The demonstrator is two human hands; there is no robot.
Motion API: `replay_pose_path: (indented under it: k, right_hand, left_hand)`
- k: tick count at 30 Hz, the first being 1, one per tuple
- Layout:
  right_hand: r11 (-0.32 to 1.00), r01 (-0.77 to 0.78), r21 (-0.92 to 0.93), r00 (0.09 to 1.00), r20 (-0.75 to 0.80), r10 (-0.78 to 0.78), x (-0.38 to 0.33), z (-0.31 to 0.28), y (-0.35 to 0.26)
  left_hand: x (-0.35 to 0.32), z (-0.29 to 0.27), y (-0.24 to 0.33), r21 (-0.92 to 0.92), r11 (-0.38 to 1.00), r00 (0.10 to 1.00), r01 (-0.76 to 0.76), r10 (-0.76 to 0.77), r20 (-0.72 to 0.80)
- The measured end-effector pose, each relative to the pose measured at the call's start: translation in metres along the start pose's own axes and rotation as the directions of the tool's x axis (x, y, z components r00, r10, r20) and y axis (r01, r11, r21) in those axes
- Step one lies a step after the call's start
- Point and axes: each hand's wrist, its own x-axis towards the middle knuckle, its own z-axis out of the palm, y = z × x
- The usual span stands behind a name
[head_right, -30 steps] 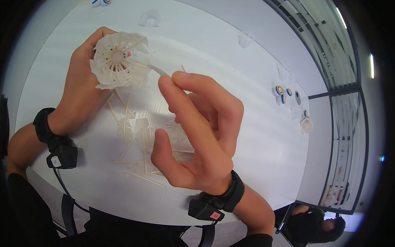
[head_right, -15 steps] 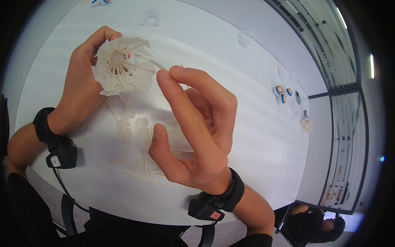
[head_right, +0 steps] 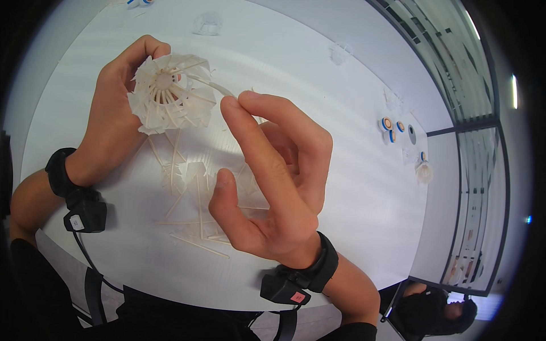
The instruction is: The person inserts white feathers one by one into the base of a shuttlecock, arranging them in a circular pattern and pressing them into place by hand.
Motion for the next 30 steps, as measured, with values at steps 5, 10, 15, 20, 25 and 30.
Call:
replay_pose_path:
  k: [5,10,15,20,25,30]
  right_hand:
    - [1.0,0.0,0.018,1.0,0.008,0.0,0.0,0.0038,-0.0008]
    - [1.0,0.004,0.012,1.0,-0.005,-0.004,-0.0005,0.0016,0.0]
    - [1.0,-0.005,0.008,1.0,-0.008,0.005,0.0003,0.0015,-0.0009]
    - [1.0,-0.005,0.004,1.0,-0.006,0.005,-0.0003,0.0021,-0.0004]
    - [0.999,-0.015,0.031,1.0,-0.007,0.015,-0.0011,0.0034,-0.0006]
    - [0.999,-0.033,0.035,0.999,0.004,0.033,-0.0016,0.0024,-0.0013]
  left_hand:
    - [-0.0019,-0.003,-0.003,0.028,1.0,1.0,-0.008,0.008,-0.006]
    - [-0.0012,-0.0013,-0.0024,0.02,1.0,1.0,-0.022,0.022,-0.002]
    - [-0.0013,-0.0014,-0.0014,0.004,1.0,1.0,-0.007,0.007,-0.007]
    - [0.0001,-0.0027,-0.0039,0.03,0.999,1.0,0.011,-0.011,0.02]
    - [0.0012,-0.0012,-0.0044,0.002,0.999,0.999,0.035,-0.035,0.022]
    - [0.0018,-0.0008,-0.0031,-0.07,0.997,0.997,0.042,-0.037,0.063]
